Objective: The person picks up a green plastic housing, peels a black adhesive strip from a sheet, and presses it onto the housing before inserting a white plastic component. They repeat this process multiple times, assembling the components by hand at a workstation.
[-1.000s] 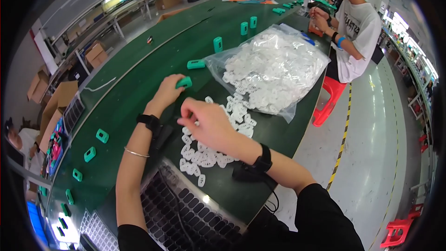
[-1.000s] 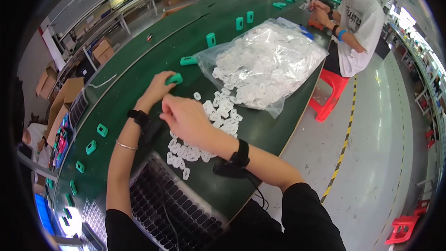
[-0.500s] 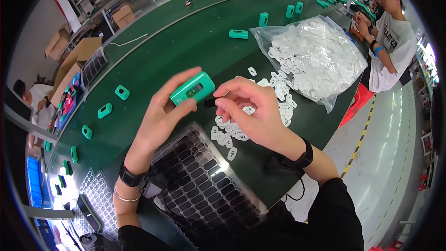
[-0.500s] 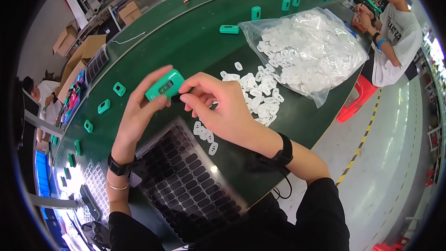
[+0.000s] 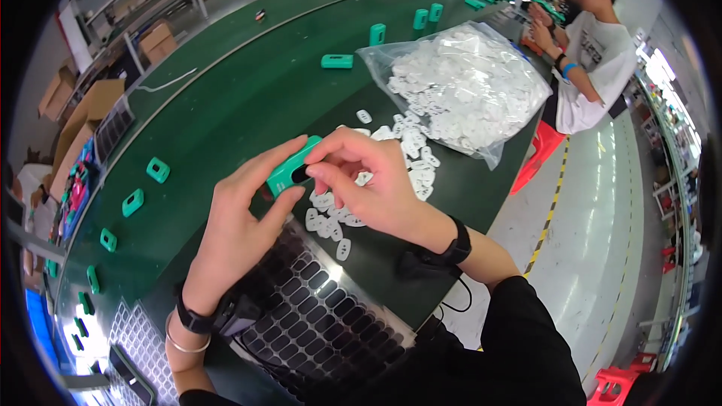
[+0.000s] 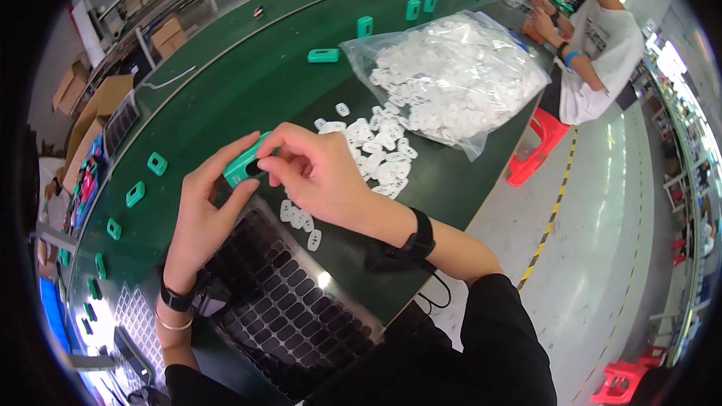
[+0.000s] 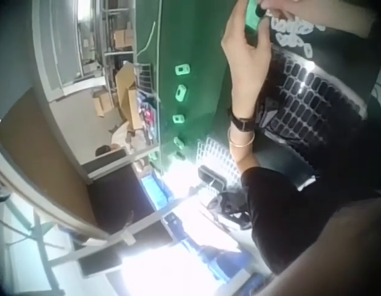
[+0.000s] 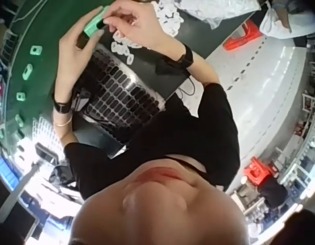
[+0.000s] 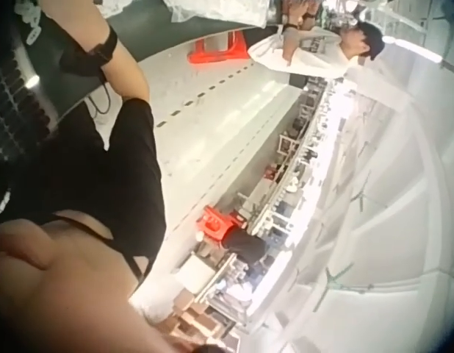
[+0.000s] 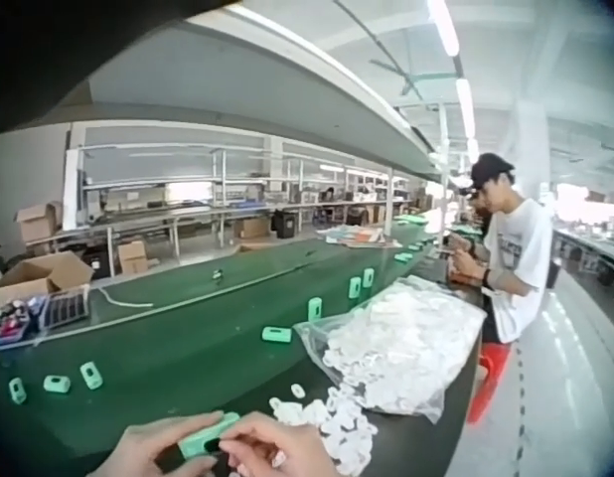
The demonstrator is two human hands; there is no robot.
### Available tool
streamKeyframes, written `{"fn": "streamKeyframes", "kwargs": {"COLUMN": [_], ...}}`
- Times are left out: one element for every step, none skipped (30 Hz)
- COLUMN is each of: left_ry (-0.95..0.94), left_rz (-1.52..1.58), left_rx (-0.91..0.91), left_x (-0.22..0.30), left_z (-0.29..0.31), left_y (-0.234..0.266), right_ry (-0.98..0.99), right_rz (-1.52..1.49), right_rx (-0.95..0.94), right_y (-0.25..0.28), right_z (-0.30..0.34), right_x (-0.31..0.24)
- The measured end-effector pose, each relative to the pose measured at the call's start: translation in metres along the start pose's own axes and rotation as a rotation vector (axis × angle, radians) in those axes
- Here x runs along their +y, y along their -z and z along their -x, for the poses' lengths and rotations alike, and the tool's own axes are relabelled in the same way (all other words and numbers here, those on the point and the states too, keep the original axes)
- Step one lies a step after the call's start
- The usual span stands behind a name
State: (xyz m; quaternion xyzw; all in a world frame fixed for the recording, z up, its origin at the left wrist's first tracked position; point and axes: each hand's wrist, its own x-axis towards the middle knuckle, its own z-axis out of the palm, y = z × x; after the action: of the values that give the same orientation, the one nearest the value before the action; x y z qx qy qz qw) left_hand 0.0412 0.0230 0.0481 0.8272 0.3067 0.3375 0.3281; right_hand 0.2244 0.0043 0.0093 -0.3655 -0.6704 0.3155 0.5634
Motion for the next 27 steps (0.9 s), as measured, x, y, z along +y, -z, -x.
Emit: {"fn": "streamKeyframes", "kwargs": {"left_ry": [-0.045,-0.105,-0.109,-0.062,-0.03,-0.021,-0.036,-0.085,-0.08,-0.054,-0.072,-0.092,-0.098,-0.099,-0.038,0.028,-0.014,-0.01,-0.023,-0.037,-0.033,-0.033,0.017,0.065,0.109,0.111,0.113], "left_rz": [-0.06,-0.111,-0.136,-0.095,-0.039,-0.055,-0.066,-0.118,-0.101,-0.089,-0.07,-0.039,-0.01,0.002,0.018,0.024,-0.003,-0.007,-0.031,-0.057,-0.037,-0.046,0.002,0.051,0.072,0.064,0.06], "left_rx": [0.043,0.088,0.102,0.099,0.131,0.152,0.177,0.184,0.211,0.239,0.235,0.244,0.251,0.246,0.221,0.197,0.226,0.224,0.205,0.186,0.195,0.198,0.165,0.13,0.125,0.127,0.145], "left_x": [0.0,0.001,-0.002,-0.004,-0.005,-0.009,-0.014,-0.011,-0.006,-0.006,-0.008,-0.012,-0.012,-0.01,-0.006,-0.004,-0.006,-0.004,-0.003,-0.002,-0.002,0.002,0.005,0.007,0.008,0.01,0.012], "left_z": [0.001,-0.002,0.0,0.0,0.005,0.008,0.012,0.011,0.009,0.009,0.009,0.007,0.007,0.009,0.009,0.012,0.013,0.014,0.014,0.014,0.014,0.014,0.014,0.012,0.012,0.012,0.013], "left_y": [-0.003,-0.007,-0.008,-0.01,-0.009,-0.009,-0.008,-0.011,-0.014,-0.015,-0.016,-0.015,-0.016,-0.016,-0.014,-0.011,-0.014,-0.015,-0.015,-0.015,-0.016,-0.016,-0.015,-0.014,-0.013,-0.012,-0.012], "right_ry": [0.01,0.027,0.044,0.062,0.051,0.033,0.074,0.12,0.068,0.004,-0.054,-0.035,0.01,0.056,0.048,0.027,0.007,0.007,-0.001,-0.006,0.03,0.036,-0.064,-0.164,-0.109,-0.103,-0.109], "right_rz": [-0.017,-0.021,-0.039,-0.048,-0.026,0.01,0.105,0.205,0.256,0.289,0.231,0.115,0.04,-0.037,-0.03,-0.157,-0.287,-0.292,-0.255,-0.217,-0.154,-0.16,-0.187,-0.212,-0.172,-0.179,-0.202], "right_rx": [0.022,0.051,0.064,0.08,0.053,0.034,0.065,0.102,0.073,0.035,-0.017,-0.055,-0.075,-0.096,-0.093,-0.122,-0.15,-0.15,-0.173,-0.196,-0.206,-0.209,-0.301,-0.393,-0.417,-0.418,-0.413], "right_y": [-0.001,0.002,-0.001,-0.004,-0.009,-0.012,-0.019,-0.015,-0.006,-0.002,0.002,0.004,0.001,-0.001,0.001,-0.002,-0.003,-0.002,0.001,0.004,0.004,0.008,0.013,0.018,0.02,0.021,0.022], "right_z": [0.002,0.003,0.005,0.006,0.005,0.006,0.005,0.005,0.007,0.006,0.005,0.001,0.001,0.001,0.0,-0.002,-0.003,-0.002,0.0,0.0,0.0,0.0,-0.001,-0.003,-0.003,-0.003,-0.002], "right_x": [0.0,-0.002,0.0,0.004,0.005,0.006,0.008,0.004,-0.002,-0.006,-0.006,-0.008,-0.006,-0.004,-0.002,-0.002,-0.002,-0.004,-0.005,-0.005,-0.003,-0.005,-0.008,-0.01,-0.008,-0.007,-0.007]}}
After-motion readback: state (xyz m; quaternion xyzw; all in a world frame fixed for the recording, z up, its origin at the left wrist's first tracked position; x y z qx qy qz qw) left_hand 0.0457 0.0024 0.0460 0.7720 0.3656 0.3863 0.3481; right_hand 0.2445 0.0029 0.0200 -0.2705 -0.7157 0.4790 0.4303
